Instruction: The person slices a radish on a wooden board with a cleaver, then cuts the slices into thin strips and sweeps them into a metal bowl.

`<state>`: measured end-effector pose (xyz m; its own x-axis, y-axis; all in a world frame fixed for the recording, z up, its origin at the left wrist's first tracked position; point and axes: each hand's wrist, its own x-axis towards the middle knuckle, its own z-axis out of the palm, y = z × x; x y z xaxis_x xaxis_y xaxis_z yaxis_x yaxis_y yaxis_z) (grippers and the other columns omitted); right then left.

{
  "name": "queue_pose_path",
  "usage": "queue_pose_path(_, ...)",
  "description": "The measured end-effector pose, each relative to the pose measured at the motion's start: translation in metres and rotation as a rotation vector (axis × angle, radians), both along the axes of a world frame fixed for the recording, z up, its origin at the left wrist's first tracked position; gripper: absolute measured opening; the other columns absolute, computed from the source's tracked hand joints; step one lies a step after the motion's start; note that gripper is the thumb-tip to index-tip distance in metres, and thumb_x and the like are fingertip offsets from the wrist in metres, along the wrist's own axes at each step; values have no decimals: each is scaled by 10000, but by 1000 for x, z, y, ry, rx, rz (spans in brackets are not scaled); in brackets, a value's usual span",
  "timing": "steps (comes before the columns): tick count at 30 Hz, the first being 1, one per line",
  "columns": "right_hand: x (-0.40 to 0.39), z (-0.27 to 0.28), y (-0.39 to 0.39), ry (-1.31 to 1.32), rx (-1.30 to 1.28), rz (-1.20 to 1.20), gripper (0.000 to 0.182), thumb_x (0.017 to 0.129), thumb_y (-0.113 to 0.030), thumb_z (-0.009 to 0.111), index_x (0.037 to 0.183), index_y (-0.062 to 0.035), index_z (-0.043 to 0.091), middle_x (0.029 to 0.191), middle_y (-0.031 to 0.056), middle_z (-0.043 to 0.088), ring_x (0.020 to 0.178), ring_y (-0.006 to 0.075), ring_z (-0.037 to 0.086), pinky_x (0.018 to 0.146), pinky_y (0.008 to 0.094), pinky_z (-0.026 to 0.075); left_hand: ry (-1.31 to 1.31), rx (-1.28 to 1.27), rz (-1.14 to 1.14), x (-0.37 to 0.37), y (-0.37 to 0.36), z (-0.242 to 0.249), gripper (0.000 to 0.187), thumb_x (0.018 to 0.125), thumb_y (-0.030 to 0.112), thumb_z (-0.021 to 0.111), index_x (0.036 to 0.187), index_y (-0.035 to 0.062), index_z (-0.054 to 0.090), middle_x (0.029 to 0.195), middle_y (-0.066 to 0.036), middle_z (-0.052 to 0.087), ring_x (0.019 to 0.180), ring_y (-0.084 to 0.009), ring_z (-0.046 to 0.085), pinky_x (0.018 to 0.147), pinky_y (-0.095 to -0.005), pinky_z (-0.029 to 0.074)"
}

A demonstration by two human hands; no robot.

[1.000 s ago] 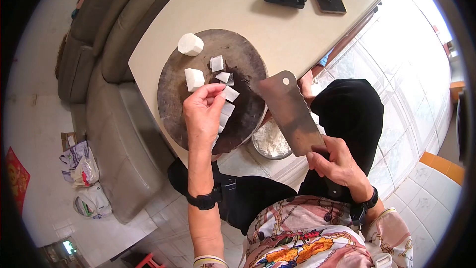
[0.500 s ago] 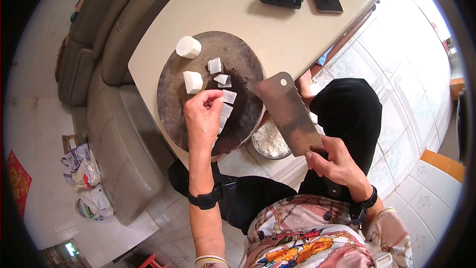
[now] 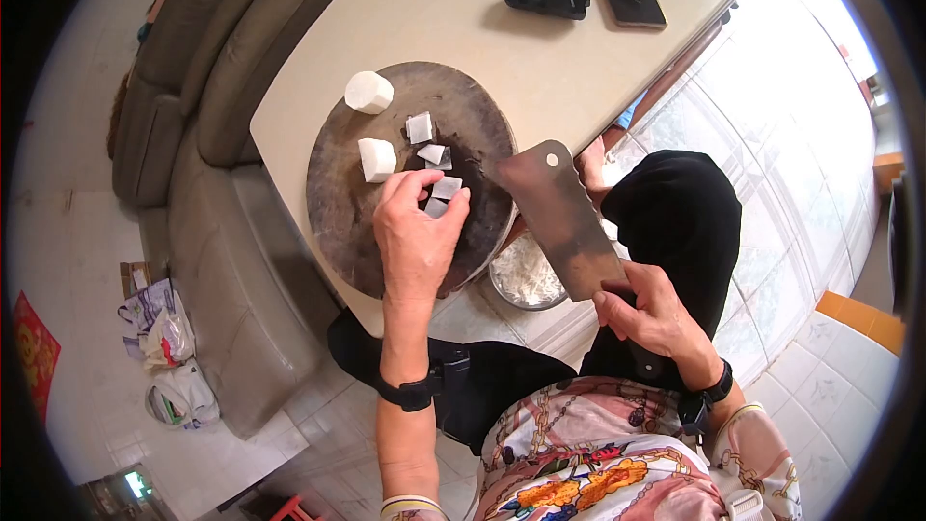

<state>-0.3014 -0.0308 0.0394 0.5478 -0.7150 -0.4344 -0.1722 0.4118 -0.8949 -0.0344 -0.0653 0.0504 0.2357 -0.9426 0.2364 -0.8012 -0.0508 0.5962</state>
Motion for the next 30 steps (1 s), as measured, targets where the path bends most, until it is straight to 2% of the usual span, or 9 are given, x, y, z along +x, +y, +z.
queue_pose_path(8, 0, -3, 0, -11, -7, -17, 180, 906, -129, 549, 919, 49, 538, 660, 16, 538, 554, 61, 456, 486, 242, 391, 76, -1, 0, 4, 0, -9, 244, 727, 23, 705, 962, -17, 651, 878, -141, 621, 743, -255, 620, 688, -355, 507)
queue_pose_path(11, -1, -4, -1, 4, 10, -7, 200, 920, -160, 567, 975, 31, 587, 679, 9, 569, 518, 52, 483, 465, 215, 392, 85, 23, 15, 6, 2, -9, 257, 729, 31, 713, 980, -3, 671, 874, -88, 653, 759, -158, 604, 712, -298, 493)
queue_pose_path(13, -1, -3, -2, 7, 7, 14, 180, 904, -136, 554, 885, 42, 539, 668, 14, 536, 568, 65, 457, 504, 248, 395, 121, 29, 15, 8, 3, -12, 271, 726, 35, 716, 992, 0, 672, 869, -80, 650, 781, -156, 606, 730, -291, 486)
queue_pose_path(17, -1, -4, -2, 12, 15, 1, 184, 905, -140, 555, 865, 38, 536, 670, 12, 535, 566, 65, 457, 503, 248, 395, 127, 32, 5, 7, 4, -7, 280, 727, 32, 715, 1002, 1, 671, 873, -79, 652, 791, -158, 612, 740, -295, 489)
queue_pose_path(20, -1, -4, -4, 9, 36, 8, 186, 909, -144, 554, 879, 39, 534, 676, 11, 535, 567, 63, 458, 502, 243, 397, 119, 33, 3, 8, 0, -4, 269, 742, 41, 706, 1005, 0, 671, 873, -81, 653, 783, -165, 618, 739, -307, 494)
queue_pose_path(22, 0, -5, -4, -2, 52, 10, 188, 910, -145, 558, 911, 41, 533, 684, 11, 537, 568, 61, 450, 500, 239, 400, 59, -8, -9, 12, -5, -1, 199, 753, 10, 674, 947, -30, 656, 898, -149, 644, 793, -269, 640, 741, -353, 504)
queue_pose_path(26, 1, -1, -6, 1, 56, 0, 193, 911, -139, 560, 958, 47, 533, 691, 12, 539, 566, 60, 446, 495, 237, 401, 31, 26, -122, 20, -13, 4, 142, 782, 26, 644, 908, -34, 672, 908, -164, 655, 820, -298, 645, 748, -365, 502)
queue_pose_path(29, 1, -8, -4, -15, 50, 0, 199, 915, -132, 557, 992, 51, 537, 686, 14, 540, 564, 58, 443, 491, 236, 396, -23, 110, -170, 22, -19, 5, 160, 814, 42, 626, 937, -33, 694, 950, -147, 669, 831, -259, 657, 748, -322, 505)
queue_pose_path(30, 1, -11, -4, -19, 27, 6, 200, 918, -128, 552, 1004, 52, 538, 681, 14, 538, 559, 56, 439, 487, 236, 393, -59, 92, -189, 22, -20, 5, 154, 819, 36, 609, 923, -34, 696, 940, -161, 664, 848, -294, 649, 763, -358, 506)
